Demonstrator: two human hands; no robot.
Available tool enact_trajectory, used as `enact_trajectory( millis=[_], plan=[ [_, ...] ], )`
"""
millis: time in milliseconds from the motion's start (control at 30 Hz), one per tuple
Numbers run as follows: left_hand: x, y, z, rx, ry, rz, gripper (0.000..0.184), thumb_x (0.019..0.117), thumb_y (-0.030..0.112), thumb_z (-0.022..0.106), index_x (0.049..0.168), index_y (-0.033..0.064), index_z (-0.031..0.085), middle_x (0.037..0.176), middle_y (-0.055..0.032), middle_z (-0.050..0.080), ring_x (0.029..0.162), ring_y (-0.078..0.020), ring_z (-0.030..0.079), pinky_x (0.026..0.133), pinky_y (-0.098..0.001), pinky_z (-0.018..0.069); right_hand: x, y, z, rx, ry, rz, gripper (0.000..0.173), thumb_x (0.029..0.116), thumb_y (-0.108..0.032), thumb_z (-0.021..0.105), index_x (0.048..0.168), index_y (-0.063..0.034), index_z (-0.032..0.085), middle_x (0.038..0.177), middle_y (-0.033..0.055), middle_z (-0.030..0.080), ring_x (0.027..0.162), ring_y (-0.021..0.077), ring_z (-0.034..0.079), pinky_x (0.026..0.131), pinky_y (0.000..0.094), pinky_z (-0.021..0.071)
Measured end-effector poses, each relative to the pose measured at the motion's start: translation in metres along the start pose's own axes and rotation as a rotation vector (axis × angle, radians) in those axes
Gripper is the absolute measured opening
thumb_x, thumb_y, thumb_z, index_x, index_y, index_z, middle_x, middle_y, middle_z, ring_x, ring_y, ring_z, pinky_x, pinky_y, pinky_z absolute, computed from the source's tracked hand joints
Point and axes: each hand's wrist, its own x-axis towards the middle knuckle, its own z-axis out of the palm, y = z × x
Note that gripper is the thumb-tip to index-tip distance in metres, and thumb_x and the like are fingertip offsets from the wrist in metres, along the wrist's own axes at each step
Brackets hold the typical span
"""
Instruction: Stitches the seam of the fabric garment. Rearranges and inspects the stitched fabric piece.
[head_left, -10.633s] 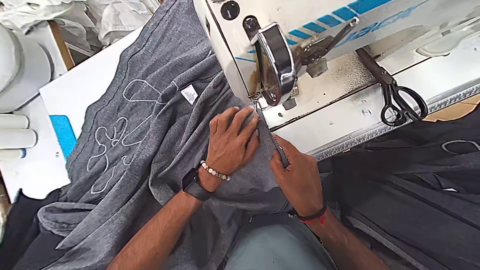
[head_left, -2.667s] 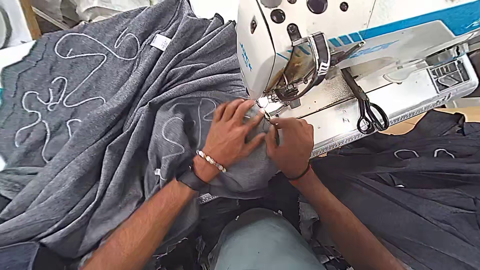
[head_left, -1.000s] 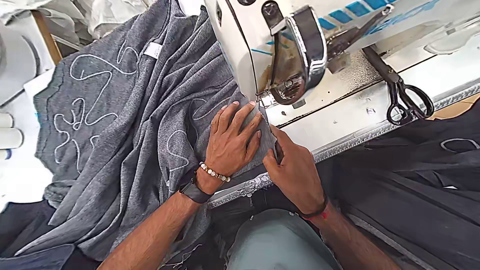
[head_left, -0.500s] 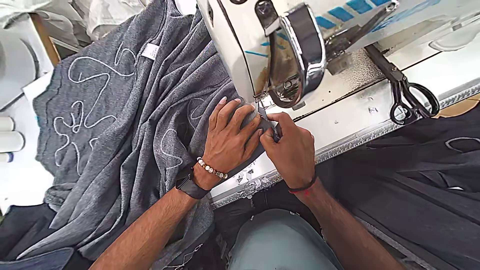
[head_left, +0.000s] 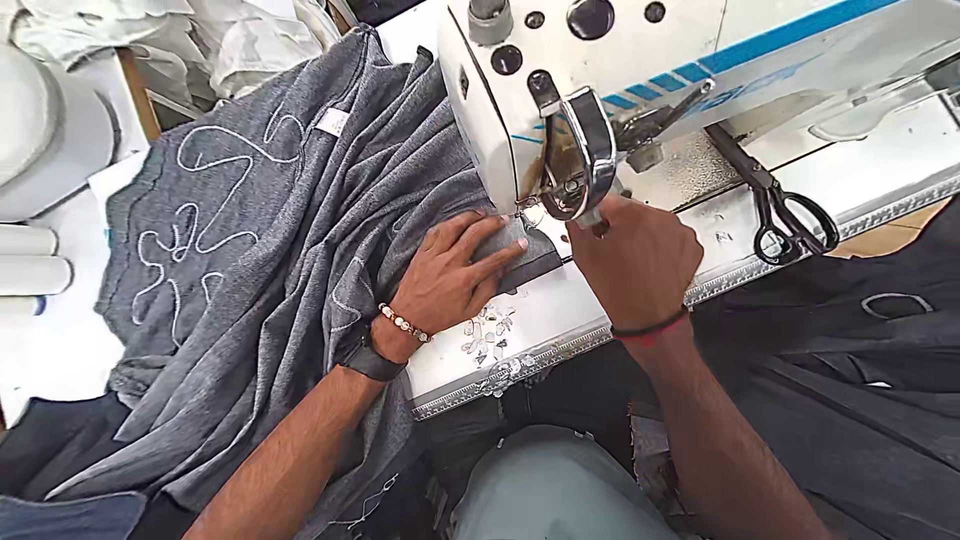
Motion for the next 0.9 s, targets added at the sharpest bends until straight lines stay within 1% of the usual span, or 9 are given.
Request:
enact_trajectory(
  millis=[100,167,267,333,433,567,700,833,900],
  plan=[
    [0.011,0.016,-0.002,-0.039,0.017,0.117,0.035,0.1028,0.019,0.052,0.132,0.0192,0.07,0.14,-0.0084,0.063,0.137,-0.028,0.054,0.114,-0.0446,0.0445,-0.012,0.009,0.02,0.082,0.027,-0.046,0.037,0.0955,-0.048,0.064,0.097,-0.0116,0.072,0.085,0.0076,0.065,0.083,0.0308,0.063,0.065,0.0492,0.0474],
    [0.024,0.027,-0.005,-0.04,0.055,0.123,0.026,0.1018,0.014,0.055,0.12,0.012,0.073,0.125,-0.0087,0.07,0.123,-0.0252,0.064,0.102,-0.0396,0.0539,-0.026,0.014,0.043,0.11,0.069,-0.036,0.041,0.0905,-0.051,0.068,0.108,-0.013,0.072,0.095,0.0079,0.063,0.092,0.0311,0.059,0.072,0.0494,0.0444],
    [0.045,0.038,-0.005,0.037,0.159,0.085,0.019,0.1027,0.015,0.059,0.117,0.0096,0.071,0.115,-0.0091,0.074,0.102,-0.0245,0.072,0.081,-0.0379,0.0593,-0.036,0.015,0.056,0.119,0.162,0.015,0.036,0.0899,-0.048,0.069,0.107,-0.0164,0.074,0.098,0.0048,0.063,0.094,0.0268,0.057,0.077,0.0466,0.0419],
    [0.051,0.036,-0.003,0.072,0.168,0.102,0.023,0.1022,0.014,0.06,0.122,0.0106,0.071,0.107,-0.008,0.075,0.096,-0.0248,0.072,0.08,-0.0385,0.0578,-0.038,0.016,0.056,0.14,0.17,0.028,0.033,0.0907,-0.045,0.07,0.106,-0.0169,0.075,0.097,0.0032,0.063,0.093,0.0252,0.057,0.077,0.0454,0.0422],
    [0.052,0.03,0.0,0.083,0.2,0.141,0.021,0.1009,0.01,0.061,0.118,0.0098,0.072,0.097,-0.0073,0.075,0.091,-0.0246,0.072,0.077,-0.0384,0.0574,-0.04,0.019,0.057,0.202,0.182,-0.003,0.024,0.0943,-0.042,0.069,0.103,-0.0205,0.077,0.093,-0.0001,0.065,0.092,0.0224,0.058,0.078,0.0438,0.0419],
    [0.047,0.025,0.003,0.087,0.211,0.154,0.019,0.1014,0.01,0.06,0.116,0.0096,0.072,0.1,-0.0067,0.075,0.096,-0.024,0.072,0.081,-0.0377,0.0572,-0.046,0.022,0.061,0.244,0.244,-0.096,0.015,0.0957,-0.032,0.07,0.102,-0.0225,0.08,0.092,-0.0021,0.069,0.089,0.0194,0.061,0.077,0.0407,0.0449],
    [0.042,0.021,0.001,0.083,0.124,0.208,0.026,0.1021,0.01,0.057,0.122,0.0134,0.073,0.12,-0.0042,0.074,0.113,-0.0237,0.068,0.095,-0.0387,0.0536,-0.056,0.023,0.065,0.188,0.262,-0.199,0.021,0.096,-0.025,0.066,0.11,-0.0224,0.081,0.095,0.0016,0.069,0.089,0.0218,0.06,0.075,0.0401,0.0444],
    [0.03,0.021,0.0,0.101,0.063,0.193,0.033,0.103,0.014,0.054,0.131,0.0166,0.071,0.136,-0.0029,0.068,0.128,-0.0264,0.06,0.108,-0.0424,0.0453,-0.055,0.025,0.056,0.323,0.25,-0.109,0.022,0.0966,-0.019,0.063,0.111,-0.0162,0.079,0.099,0.0027,0.073,0.093,0.0198,0.065,0.081,0.0392,0.0522],
    [0.026,0.022,0.0,0.136,0.052,0.179,0.036,0.1037,0.016,0.052,0.135,0.0187,0.069,0.142,-0.0031,0.064,0.132,-0.0282,0.056,0.11,-0.045,0.0418,-0.047,0.022,0.05,0.326,0.194,-0.029,0.021,0.1007,-0.025,0.063,0.11,-0.0157,0.079,0.098,0.0023,0.072,0.093,0.0202,0.064,0.081,0.0377,0.0513]
  ],
)
